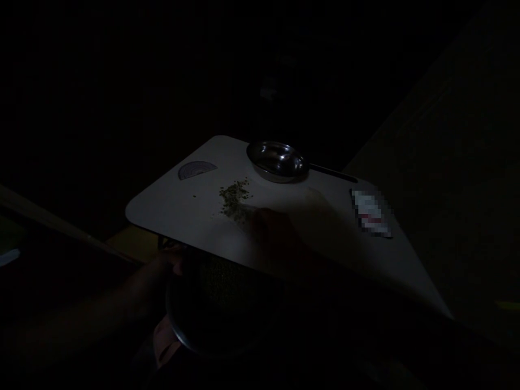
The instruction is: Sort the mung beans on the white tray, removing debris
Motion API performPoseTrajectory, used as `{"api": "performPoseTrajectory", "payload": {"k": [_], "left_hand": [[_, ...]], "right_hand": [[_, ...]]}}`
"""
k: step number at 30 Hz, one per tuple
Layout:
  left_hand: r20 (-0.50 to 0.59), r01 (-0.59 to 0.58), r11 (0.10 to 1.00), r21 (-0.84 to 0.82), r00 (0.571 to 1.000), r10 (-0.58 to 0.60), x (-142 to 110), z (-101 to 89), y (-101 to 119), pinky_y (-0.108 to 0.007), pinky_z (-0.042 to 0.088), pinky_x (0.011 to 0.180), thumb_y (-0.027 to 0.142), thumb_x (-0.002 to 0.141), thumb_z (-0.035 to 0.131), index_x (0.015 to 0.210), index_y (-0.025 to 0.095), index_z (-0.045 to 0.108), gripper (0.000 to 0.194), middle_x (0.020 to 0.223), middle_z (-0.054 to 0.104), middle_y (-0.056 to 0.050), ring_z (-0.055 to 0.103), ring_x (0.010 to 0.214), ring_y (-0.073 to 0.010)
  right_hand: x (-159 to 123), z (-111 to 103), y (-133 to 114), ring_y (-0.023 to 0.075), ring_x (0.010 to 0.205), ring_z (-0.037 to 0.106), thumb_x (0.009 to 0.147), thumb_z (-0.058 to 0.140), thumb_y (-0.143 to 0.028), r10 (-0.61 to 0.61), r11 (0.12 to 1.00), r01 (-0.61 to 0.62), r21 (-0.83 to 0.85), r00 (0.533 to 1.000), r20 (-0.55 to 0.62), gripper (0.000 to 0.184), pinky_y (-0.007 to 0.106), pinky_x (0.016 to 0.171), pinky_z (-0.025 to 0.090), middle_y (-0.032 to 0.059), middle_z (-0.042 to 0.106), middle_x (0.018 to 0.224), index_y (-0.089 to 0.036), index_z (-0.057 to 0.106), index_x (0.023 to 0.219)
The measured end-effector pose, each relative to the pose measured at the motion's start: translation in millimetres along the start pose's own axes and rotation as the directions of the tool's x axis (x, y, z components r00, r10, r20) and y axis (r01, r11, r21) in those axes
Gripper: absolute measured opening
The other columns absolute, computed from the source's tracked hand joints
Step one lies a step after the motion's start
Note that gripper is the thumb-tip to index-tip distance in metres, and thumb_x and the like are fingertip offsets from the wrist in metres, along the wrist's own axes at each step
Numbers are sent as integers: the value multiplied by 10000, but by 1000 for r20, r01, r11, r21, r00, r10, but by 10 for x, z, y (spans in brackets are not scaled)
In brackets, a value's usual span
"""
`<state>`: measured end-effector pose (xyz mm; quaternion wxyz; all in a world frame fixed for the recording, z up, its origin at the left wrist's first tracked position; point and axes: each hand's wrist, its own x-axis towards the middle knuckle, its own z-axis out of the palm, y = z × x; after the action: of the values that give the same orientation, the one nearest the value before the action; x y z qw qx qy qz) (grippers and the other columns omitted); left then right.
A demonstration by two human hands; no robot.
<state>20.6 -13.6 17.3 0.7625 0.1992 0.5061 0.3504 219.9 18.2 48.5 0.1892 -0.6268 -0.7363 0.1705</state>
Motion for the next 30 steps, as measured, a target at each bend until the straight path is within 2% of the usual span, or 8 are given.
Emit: {"api": "performPoseTrajectory", "payload": {"k": [6,15,19,21,30], "left_hand": [[-5,23,995,93,1000,-22,43,39,-51,-246,283,381,74,425,393,553,170,441,167,376,382,37,389,356,-116],[-34,31,993,117,999,-28,40,119,-50,-251,295,365,83,426,400,502,160,425,110,371,387,36,369,324,-106],[-30,0,995,97,1000,3,31,153,-43,-248,313,376,55,413,396,540,162,447,173,370,369,52,376,335,-103],[-30,8,995,104,1000,-5,28,156,-43,-249,318,381,52,412,398,560,161,460,194,368,368,54,383,340,-106],[-36,26,994,107,999,-22,16,141,-40,-257,323,401,66,415,400,534,166,435,159,374,377,42,432,387,-131]], "right_hand": [[-6,-102,154,102,565,475,747,357,-287,9,997,-13,-71,998,-60,227,203,494,308,28,556,641,-149,518,665],[-2,-312,387,117,613,477,735,356,-263,32,993,-47,-106,990,-134,206,219,528,311,35,555,683,-152,526,699],[13,-364,520,108,574,466,722,359,-253,77,990,-95,-108,985,-157,186,216,507,307,19,539,647,-156,510,671],[18,-353,558,106,575,464,715,363,-238,64,990,-81,-113,987,-150,171,214,509,307,16,539,648,-157,508,672],[66,-188,375,111,604,485,725,363,-262,18,997,-26,-68,993,-118,195,216,530,323,30,561,681,-151,522,701]]}}
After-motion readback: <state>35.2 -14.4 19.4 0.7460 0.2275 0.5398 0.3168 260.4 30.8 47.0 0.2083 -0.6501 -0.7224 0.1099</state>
